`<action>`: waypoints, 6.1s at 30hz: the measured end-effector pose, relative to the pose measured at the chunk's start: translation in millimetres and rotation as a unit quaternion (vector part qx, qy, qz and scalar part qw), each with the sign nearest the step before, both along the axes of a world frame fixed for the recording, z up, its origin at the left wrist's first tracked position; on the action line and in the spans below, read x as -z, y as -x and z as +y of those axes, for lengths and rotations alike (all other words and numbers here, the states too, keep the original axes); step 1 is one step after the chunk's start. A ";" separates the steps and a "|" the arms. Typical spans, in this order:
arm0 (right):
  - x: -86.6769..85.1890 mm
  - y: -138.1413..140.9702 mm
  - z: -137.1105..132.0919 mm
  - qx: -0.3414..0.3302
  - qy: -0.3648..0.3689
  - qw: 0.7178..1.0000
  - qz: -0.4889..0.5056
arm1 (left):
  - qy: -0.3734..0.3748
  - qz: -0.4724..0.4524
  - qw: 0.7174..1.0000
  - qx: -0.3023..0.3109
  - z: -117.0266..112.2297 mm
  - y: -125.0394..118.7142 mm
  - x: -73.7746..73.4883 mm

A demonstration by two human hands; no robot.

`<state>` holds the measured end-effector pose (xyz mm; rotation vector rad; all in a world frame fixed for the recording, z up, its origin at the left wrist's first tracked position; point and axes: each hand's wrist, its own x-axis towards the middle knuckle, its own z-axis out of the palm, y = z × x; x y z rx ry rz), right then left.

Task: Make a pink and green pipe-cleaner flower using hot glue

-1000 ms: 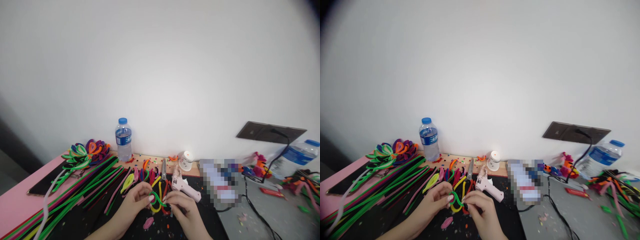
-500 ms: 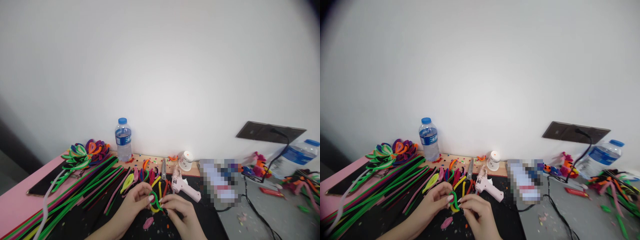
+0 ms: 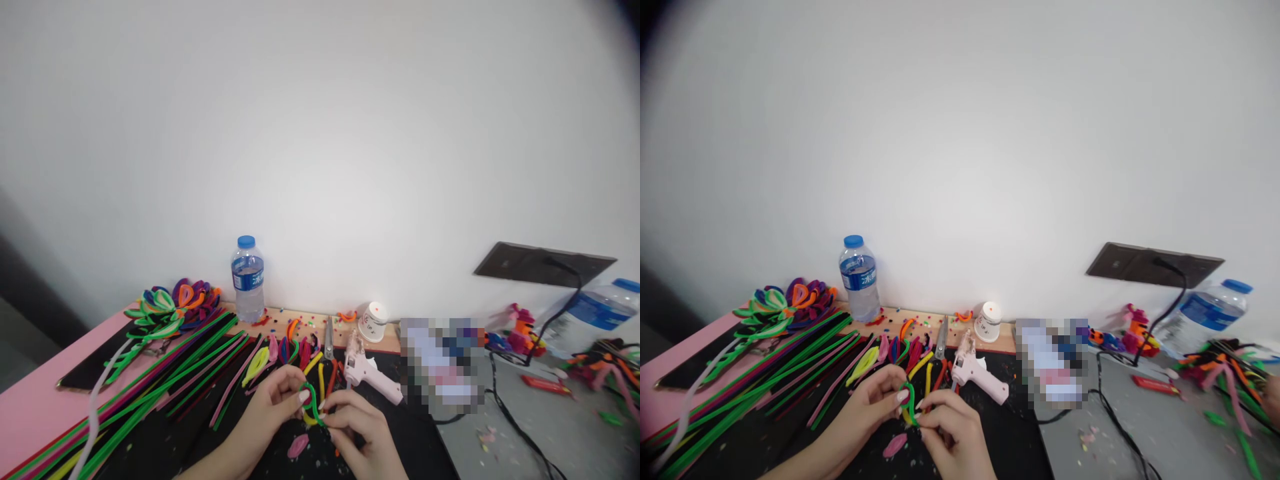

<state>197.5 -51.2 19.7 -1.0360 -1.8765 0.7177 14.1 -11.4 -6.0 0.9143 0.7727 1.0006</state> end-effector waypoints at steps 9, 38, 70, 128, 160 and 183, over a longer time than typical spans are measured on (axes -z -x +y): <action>2.9 2.0 -3.9 -0.002 -0.070 0.997 -0.045 | 0.045 -0.055 0.997 -0.009 -7.0 -5.0 -0.6; 1.6 -6.3 -1.4 0.096 -0.095 0.991 -0.004 | 0.071 -0.041 0.997 -0.001 -7.5 -4.2 -12.4; 3.8 2.2 -6.1 0.013 -0.033 0.999 0.003 | 0.082 -0.088 0.993 0.013 -9.8 -4.8 -11.2; -4.2 -0.9 -4.5 0.024 -0.024 0.999 0.027 | 0.046 -0.072 0.996 0.039 -13.7 -9.0 -13.9; -5.5 0.5 -2.8 0.027 -0.033 0.999 0.034 | 0.060 -0.063 0.996 0.034 -13.8 -9.0 -15.0; -2.4 -0.3 0.2 0.038 -0.015 0.998 0.051 | 0.045 -0.038 0.998 0.029 -10.8 -5.8 -4.5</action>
